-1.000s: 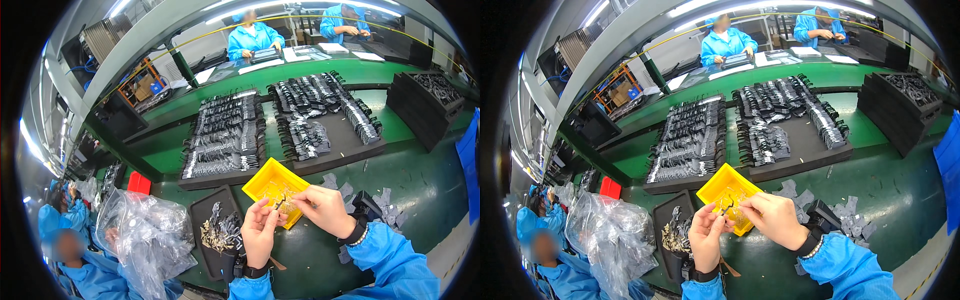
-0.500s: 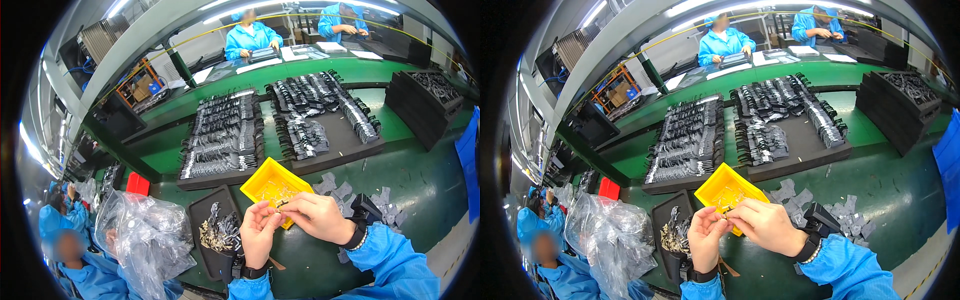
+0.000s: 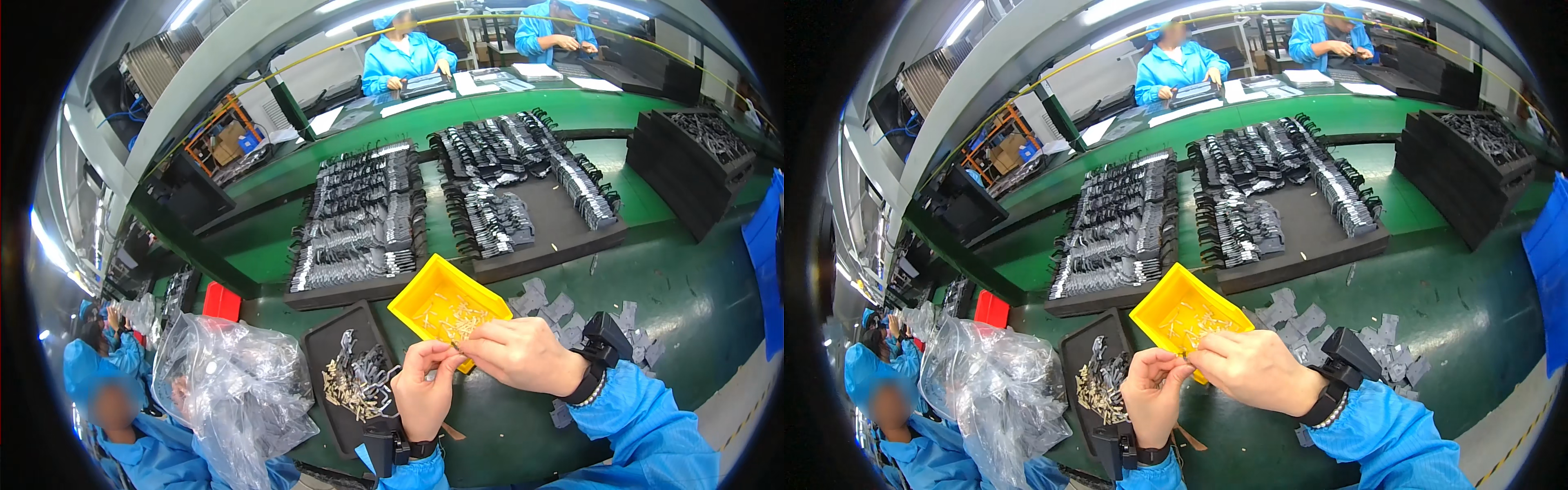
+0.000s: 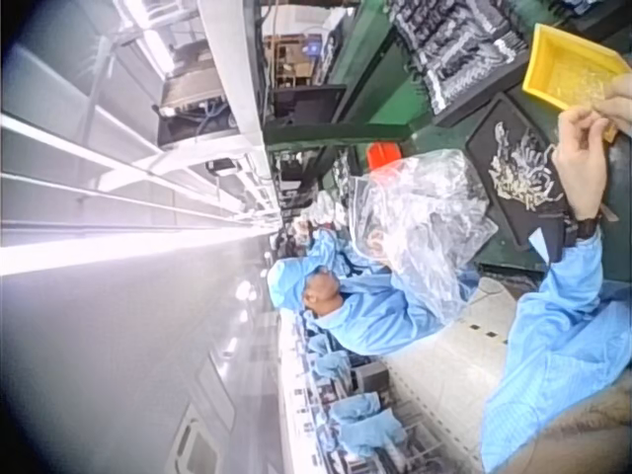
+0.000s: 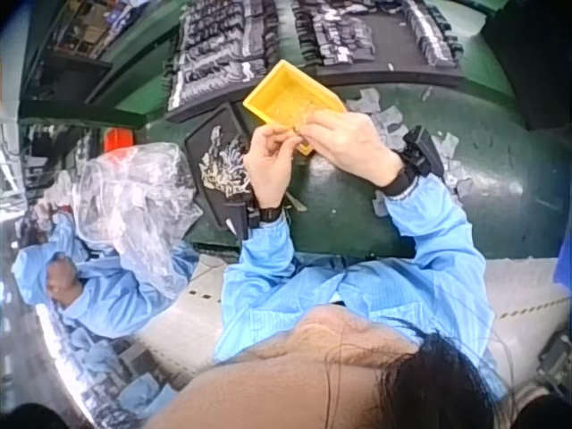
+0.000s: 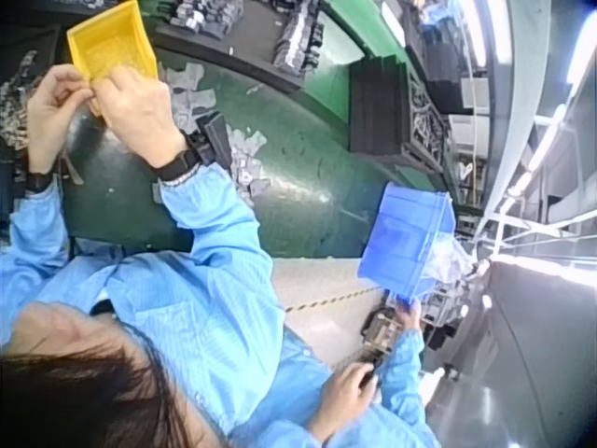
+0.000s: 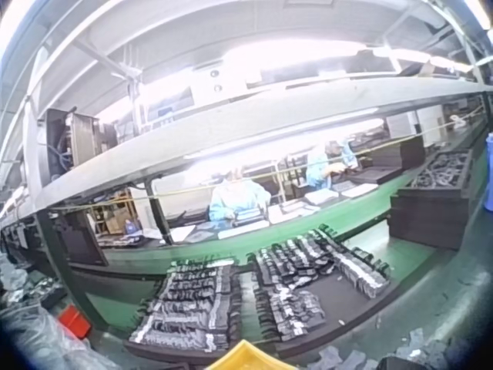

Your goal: Assembling small components at a factory workstation.

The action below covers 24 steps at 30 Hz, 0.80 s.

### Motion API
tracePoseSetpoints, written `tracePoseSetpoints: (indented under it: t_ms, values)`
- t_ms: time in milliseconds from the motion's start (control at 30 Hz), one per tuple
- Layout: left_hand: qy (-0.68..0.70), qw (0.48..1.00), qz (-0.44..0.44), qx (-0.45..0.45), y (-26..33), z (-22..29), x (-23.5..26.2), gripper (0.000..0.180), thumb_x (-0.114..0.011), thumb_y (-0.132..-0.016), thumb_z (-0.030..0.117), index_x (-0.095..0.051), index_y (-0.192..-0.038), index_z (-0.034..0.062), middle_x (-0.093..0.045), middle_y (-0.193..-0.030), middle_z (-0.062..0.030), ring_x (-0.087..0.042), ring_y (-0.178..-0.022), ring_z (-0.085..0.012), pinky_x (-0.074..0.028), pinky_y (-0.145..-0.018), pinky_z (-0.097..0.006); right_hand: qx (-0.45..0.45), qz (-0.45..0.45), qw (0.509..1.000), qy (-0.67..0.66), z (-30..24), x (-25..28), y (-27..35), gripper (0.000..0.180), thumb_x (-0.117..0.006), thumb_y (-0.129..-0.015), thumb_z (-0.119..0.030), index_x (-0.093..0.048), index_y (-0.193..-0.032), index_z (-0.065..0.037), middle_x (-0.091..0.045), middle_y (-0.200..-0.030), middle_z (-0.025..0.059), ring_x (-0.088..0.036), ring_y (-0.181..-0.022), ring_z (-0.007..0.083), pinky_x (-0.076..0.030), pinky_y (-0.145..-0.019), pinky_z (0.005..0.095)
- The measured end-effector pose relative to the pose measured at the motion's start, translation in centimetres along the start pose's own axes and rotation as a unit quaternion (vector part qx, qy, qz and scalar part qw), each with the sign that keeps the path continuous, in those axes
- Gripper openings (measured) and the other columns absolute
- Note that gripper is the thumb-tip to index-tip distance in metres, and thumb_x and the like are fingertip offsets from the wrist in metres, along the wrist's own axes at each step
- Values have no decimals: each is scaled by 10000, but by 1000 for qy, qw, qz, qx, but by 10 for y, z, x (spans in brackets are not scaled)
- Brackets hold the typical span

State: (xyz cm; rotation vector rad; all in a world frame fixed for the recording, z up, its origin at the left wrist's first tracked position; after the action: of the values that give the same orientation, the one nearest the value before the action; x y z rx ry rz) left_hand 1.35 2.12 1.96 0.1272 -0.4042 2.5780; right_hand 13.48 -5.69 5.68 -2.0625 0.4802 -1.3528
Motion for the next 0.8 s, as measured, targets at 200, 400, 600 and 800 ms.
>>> tracePoseSetpoints:
  t_ms: [200, 400, 600, 800]
  values:
    - [11, 1000, 15, -22, -2, 1, 0, 298, -573, -800, -50, -507, -1089, -16, -592, -820, -68, -569, -743, -104, -473, -687, -231, -65, 52, 996, -38, 11, 3, 0, 149, -683, -667, -98, -594, -782, -68, -591, -686, 51, -602, -595, 205, -483, -505, 296]
    - [-10, 999, 30, -18, -6, -7, 9, 359, -543, -817, -34, -527, -1174, 8, -564, -858, -72, -545, -788, -118, -454, -680, -244, -145, -7, 989, -17, 23, -12, 10, 106, -648, -704, -48, -605, -800, -56, -605, -710, 78, -610, -609, 234, -491, -527, 297]
    - [-119, 988, 41, -92, -4, 11, 2, 282, -557, -809, -26, -601, -1081, 29, -559, -827, -100, -574, -742, -185, -465, -670, -274, -178, 59, 973, -134, 16, -3, 5, 135, -619, -753, -16, -625, -887, -28, -619, -766, 90, -621, -634, 193, -485, -528, 258]
    - [-232, 949, 30, -210, 4, 16, -12, 263, -598, -785, -26, -623, -1043, 24, -559, -825, -106, -568, -703, -194, -458, -622, -269, -218, 46, 948, -226, 16, -5, 4, 172, -630, -762, -32, -644, -933, -20, -641, -782, 93, -618, -627, 147, -482, -538, 235]
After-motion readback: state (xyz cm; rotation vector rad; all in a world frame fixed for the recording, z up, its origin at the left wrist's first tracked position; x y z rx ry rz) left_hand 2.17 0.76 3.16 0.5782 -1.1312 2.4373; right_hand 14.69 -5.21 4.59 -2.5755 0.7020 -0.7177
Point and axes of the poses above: each hand's wrist, its own y-axis away from the middle knuckle, its own x-axis out of the back of the hand, z = x × y, the point moved 4 cm from there along -y, towards the middle knuckle
